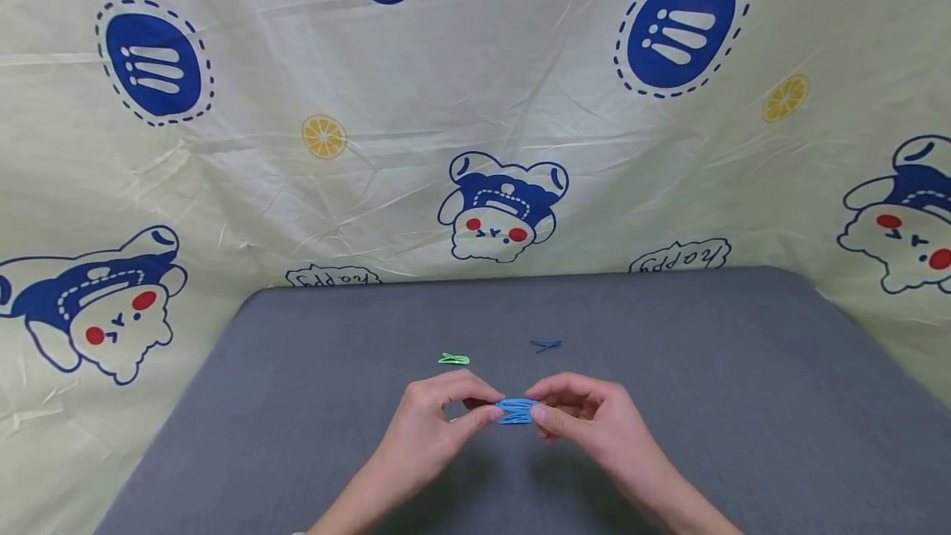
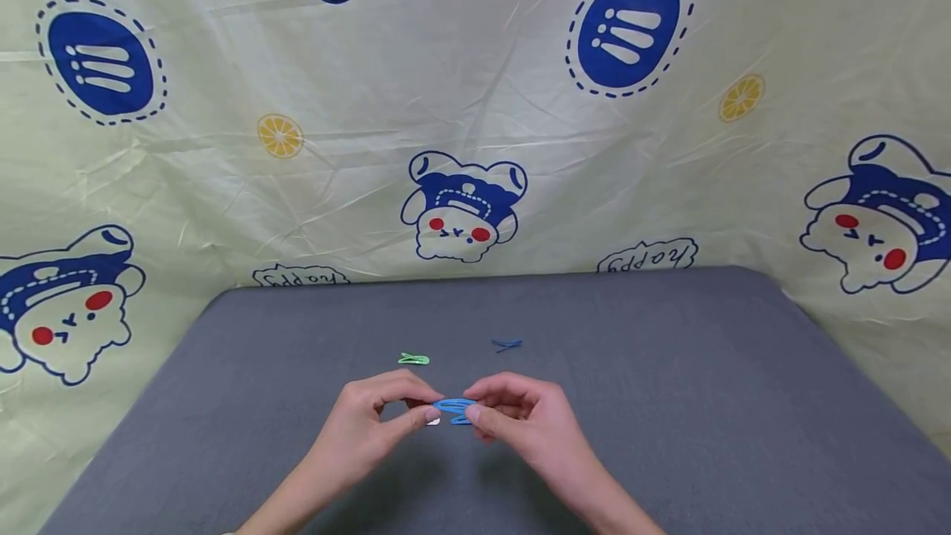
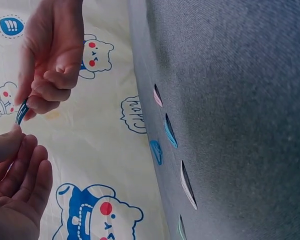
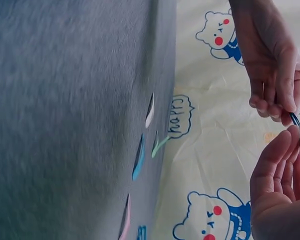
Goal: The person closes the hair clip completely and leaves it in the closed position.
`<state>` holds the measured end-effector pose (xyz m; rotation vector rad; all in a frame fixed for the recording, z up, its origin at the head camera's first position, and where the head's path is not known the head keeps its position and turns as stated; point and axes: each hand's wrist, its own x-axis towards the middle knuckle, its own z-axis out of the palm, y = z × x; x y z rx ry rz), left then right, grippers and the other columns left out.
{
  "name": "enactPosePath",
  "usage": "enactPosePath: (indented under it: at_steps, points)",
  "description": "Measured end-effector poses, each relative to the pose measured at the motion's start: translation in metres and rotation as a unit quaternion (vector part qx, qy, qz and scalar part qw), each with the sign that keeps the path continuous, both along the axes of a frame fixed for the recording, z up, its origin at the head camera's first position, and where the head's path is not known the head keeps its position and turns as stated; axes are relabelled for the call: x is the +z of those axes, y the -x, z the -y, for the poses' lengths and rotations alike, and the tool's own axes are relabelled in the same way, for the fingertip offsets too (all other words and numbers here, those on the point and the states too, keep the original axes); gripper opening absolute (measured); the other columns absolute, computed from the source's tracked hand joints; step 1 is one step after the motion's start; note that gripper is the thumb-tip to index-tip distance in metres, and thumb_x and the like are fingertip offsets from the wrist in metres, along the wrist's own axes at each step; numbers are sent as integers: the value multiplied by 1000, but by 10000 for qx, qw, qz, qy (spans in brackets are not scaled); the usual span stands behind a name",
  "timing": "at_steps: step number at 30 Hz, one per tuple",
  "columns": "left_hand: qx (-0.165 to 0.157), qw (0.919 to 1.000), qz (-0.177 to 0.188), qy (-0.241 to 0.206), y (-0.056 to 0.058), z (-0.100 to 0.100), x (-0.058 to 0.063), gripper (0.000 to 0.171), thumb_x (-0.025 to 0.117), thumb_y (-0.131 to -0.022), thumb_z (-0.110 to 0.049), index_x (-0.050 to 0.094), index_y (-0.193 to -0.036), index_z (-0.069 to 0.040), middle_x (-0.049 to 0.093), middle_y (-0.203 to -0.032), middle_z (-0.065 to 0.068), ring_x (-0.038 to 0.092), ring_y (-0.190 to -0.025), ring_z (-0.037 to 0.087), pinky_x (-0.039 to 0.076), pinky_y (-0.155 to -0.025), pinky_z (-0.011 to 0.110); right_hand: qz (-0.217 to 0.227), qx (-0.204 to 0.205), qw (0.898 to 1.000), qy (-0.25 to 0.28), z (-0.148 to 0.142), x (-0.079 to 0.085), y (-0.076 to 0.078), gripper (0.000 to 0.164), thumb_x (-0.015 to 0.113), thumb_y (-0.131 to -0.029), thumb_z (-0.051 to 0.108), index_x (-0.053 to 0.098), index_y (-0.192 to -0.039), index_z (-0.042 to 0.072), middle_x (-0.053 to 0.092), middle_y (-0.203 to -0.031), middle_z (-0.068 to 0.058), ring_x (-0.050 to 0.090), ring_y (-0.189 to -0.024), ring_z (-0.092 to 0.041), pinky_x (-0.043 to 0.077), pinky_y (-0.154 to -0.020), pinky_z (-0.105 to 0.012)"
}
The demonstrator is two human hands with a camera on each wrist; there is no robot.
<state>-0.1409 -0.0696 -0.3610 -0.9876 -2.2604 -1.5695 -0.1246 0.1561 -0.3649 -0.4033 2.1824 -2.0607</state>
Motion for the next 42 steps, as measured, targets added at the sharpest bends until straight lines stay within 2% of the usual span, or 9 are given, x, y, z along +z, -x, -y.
enactPosePath:
  at_steps: [5,12,23,28,35,42]
  points:
    - [33,9998,154,101,2,1,-2,9,76,-86,-16,77,-94,-20,68,-87,-13,60,-76,8,52,-68,26,-276,-144,9978,-581,-1,3,-2,24,78,-85,16,71,-106,7,69,-92,-11,67,-78,-26,56,-72,-35]
    - [6,9996,-18,271,5,2,-7,14,78,-83,-7,77,-91,-19,67,-85,-14,59,-74,5,51,-66,25,-569,-372,9891,-1304,1,3,-4,21,79,-85,30,72,-101,19,68,-87,-2,65,-78,-21,54,-70,-32]
    - [-166,9984,19,539,4,11,-7,11,77,-85,-10,77,-93,-19,67,-87,-14,60,-77,4,52,-68,25,-1417,-201,9788,-1467,5,-1,-4,14,78,-85,30,73,-97,27,67,-90,8,64,-78,-15,54,-73,-30]
    - [-212,9972,106,715,3,16,-9,11,76,-85,-7,77,-93,-15,68,-86,-12,61,-78,3,52,-71,24,-1387,-70,9742,-1781,8,-3,0,13,78,-84,33,73,-96,29,66,-90,10,63,-77,-13,54,-72,-30]
    - [-305,9945,94,999,-1,25,-19,11,76,-84,0,75,-91,-8,68,-85,-8,61,-77,1,53,-71,22,-1344,417,9695,-2005,15,-10,4,11,78,-86,23,74,-95,25,65,-86,10,61,-75,-11,53,-69,-29]
    - [-268,9923,150,1198,-3,31,-28,12,77,-82,3,75,-87,-8,65,-80,-9,61,-75,0,53,-70,22,-1241,785,9633,-2247,22,-16,9,9,79,-85,20,74,-92,22,63,-82,12,60,-71,-7,51,-64,-27]
